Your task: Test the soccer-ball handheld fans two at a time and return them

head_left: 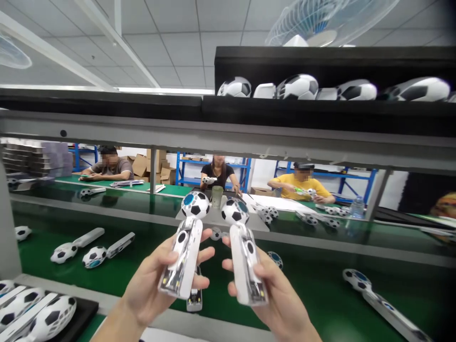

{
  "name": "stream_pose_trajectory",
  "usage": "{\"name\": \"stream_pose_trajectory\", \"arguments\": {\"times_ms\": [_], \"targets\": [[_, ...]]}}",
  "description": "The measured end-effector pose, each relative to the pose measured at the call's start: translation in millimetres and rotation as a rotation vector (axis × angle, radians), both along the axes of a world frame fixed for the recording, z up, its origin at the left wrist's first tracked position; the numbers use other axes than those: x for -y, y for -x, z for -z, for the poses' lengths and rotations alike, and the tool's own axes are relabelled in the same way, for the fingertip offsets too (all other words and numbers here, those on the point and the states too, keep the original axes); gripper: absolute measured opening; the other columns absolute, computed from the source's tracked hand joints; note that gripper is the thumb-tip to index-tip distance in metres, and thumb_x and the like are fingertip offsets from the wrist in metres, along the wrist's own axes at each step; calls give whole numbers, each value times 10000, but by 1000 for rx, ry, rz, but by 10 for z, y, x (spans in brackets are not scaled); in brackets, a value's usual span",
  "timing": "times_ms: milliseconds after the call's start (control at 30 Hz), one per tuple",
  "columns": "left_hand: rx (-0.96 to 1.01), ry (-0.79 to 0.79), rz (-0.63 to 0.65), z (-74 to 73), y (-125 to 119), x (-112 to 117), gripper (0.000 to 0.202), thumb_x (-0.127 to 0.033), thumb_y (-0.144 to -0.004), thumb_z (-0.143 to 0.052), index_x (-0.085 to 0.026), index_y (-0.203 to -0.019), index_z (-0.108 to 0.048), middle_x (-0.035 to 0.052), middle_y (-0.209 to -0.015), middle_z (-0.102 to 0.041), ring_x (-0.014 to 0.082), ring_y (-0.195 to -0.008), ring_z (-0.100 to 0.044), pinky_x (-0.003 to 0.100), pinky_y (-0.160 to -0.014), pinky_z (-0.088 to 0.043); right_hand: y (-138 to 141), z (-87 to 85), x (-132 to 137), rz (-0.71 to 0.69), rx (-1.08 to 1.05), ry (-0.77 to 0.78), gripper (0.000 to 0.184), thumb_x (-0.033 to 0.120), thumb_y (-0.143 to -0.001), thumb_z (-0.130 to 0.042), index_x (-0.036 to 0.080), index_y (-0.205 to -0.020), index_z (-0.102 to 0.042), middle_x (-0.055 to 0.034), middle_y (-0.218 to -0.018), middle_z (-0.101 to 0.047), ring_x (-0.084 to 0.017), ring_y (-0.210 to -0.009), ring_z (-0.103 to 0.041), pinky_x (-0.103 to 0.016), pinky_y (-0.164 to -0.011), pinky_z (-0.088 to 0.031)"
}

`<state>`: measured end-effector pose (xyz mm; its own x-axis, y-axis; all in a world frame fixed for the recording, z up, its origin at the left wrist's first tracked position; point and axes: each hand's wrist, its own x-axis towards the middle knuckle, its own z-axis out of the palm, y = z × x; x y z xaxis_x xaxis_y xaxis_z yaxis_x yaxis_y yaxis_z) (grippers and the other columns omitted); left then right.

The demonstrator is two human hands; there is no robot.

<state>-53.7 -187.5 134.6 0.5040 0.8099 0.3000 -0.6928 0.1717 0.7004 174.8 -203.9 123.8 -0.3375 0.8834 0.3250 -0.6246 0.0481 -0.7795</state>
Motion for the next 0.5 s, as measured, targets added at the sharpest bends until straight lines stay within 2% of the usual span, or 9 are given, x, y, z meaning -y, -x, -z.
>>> {"name": "stream_pose_trajectory", "arguments": {"times_ms": [100,167,233,367,500], "targets": [[-211,-124,-92,-22,-62,29,550,-200,-830,-639,-222,-1354,-473,117,-1111,-710,244,-774,-736,305,-630,-582,68,-17,24,159,222,-81,577,218,-851,-637,213,-1395,-442,-76,-959,-718,-193,-727,-675,-299,-661,-528],[-303,-188,-166,-35,-109,51,631,-193,-792,-680,-249,-1361,-414,61,-933,-701,202,-698,-699,268,-601,-537,106,-22,39,251,306,-118,683,188,-847,-631,250,-1453,-322,-51,-978,-692,-194,-787,-651,-298,-685,-514],[-331,-213,-226,-40,-149,78,666,-188,-774,-692,-272,-1354,-376,25,-876,-671,176,-682,-664,258,-603,-515,128,-20,45,265,314,-142,734,193,-847,-622,264,-1480,-258,-60,-1067,-667,-194,-825,-636,-295,-679,-503],[-329,-197,-231,-34,-189,115,658,-207,-761,-689,-265,-1338,-379,19,-842,-643,171,-647,-637,264,-576,-495,124,-5,30,251,305,-147,742,166,-838,-608,288,-1481,-260,-67,-1182,-626,-183,-834,-622,-289,-670,-492],[-310,-171,-201,-35,-178,96,594,-212,-759,-680,-249,-1304,-445,23,-820,-636,168,-615,-631,253,-548,-472,105,-15,22,254,299,-136,662,153,-822,-592,253,-1425,-340,-32,-938,-649,-175,-754,-607,-265,-609,-480]]}}
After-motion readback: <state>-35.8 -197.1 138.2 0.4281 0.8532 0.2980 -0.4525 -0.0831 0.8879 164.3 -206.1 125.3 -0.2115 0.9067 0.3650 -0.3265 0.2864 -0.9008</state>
